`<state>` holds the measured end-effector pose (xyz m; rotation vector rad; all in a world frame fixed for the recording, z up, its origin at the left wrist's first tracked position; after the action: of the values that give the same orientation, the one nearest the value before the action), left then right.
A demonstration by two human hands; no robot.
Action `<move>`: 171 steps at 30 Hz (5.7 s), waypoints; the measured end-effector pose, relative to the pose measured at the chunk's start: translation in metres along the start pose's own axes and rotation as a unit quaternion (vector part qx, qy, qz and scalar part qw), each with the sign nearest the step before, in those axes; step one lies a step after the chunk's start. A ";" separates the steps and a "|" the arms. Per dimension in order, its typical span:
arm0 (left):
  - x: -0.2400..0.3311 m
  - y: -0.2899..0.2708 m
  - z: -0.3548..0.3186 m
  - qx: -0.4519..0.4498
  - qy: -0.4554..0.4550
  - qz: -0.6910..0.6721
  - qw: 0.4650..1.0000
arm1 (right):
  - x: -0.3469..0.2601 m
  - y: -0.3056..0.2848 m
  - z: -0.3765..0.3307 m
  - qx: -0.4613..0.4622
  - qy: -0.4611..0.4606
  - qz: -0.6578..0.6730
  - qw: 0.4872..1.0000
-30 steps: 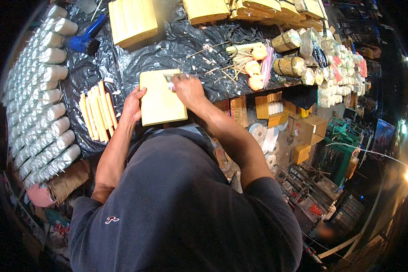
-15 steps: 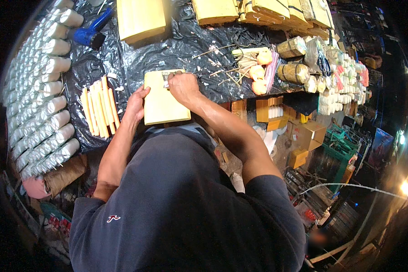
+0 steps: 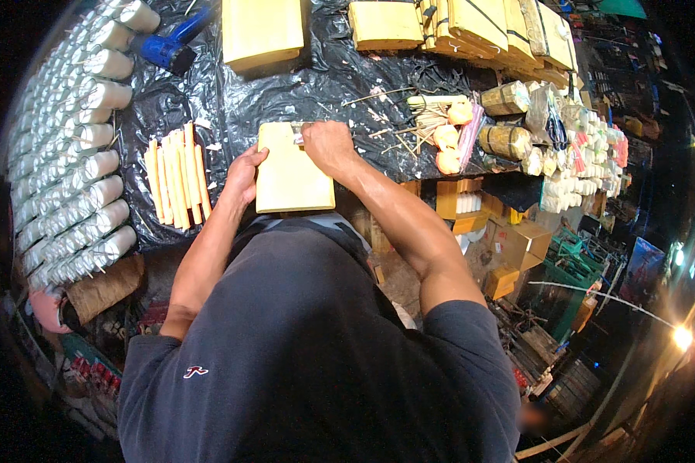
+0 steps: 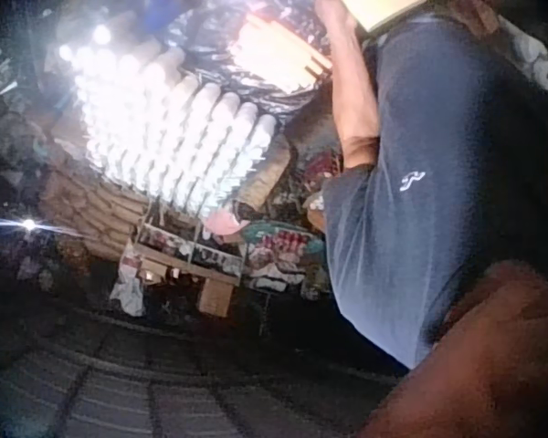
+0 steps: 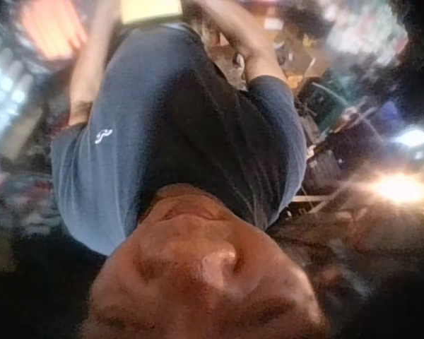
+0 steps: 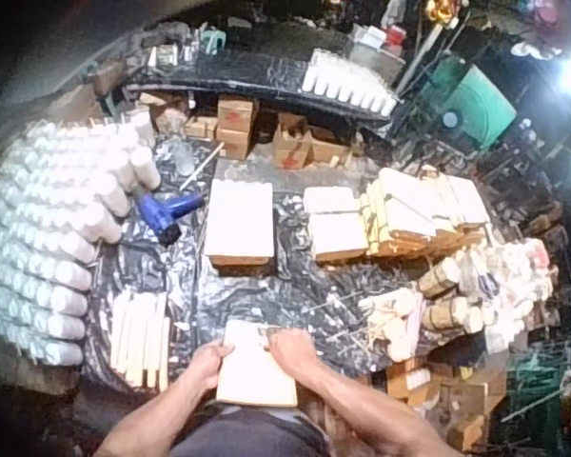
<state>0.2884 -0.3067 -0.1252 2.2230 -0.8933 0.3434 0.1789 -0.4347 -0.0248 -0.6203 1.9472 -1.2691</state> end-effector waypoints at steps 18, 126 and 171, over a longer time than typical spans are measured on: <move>0.013 0.007 -0.018 0.005 0.023 -0.016 1.000 | 0.023 0.006 0.038 0.011 0.117 0.034 0.993; 0.104 0.166 -0.133 0.078 0.311 0.842 0.433 | 0.042 -0.090 -0.053 0.417 0.130 0.357 0.826; 0.074 -0.018 -0.071 0.144 -0.027 0.072 0.987 | 0.074 -0.040 -0.071 0.046 0.087 0.425 0.900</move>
<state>0.3557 -0.2853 -0.0487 2.4448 -1.0967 0.5088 0.0776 -0.4637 0.0077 0.4009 1.9292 -0.8442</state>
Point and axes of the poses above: each hand's wrist, its own z-axis towards the middle knuckle, its own y-axis out of the palm, x = y × z, the point moved 8 cm from there along z, towards the middle knuckle, and after that the axes turned 10 degrees about z, right-handed, at the moved point
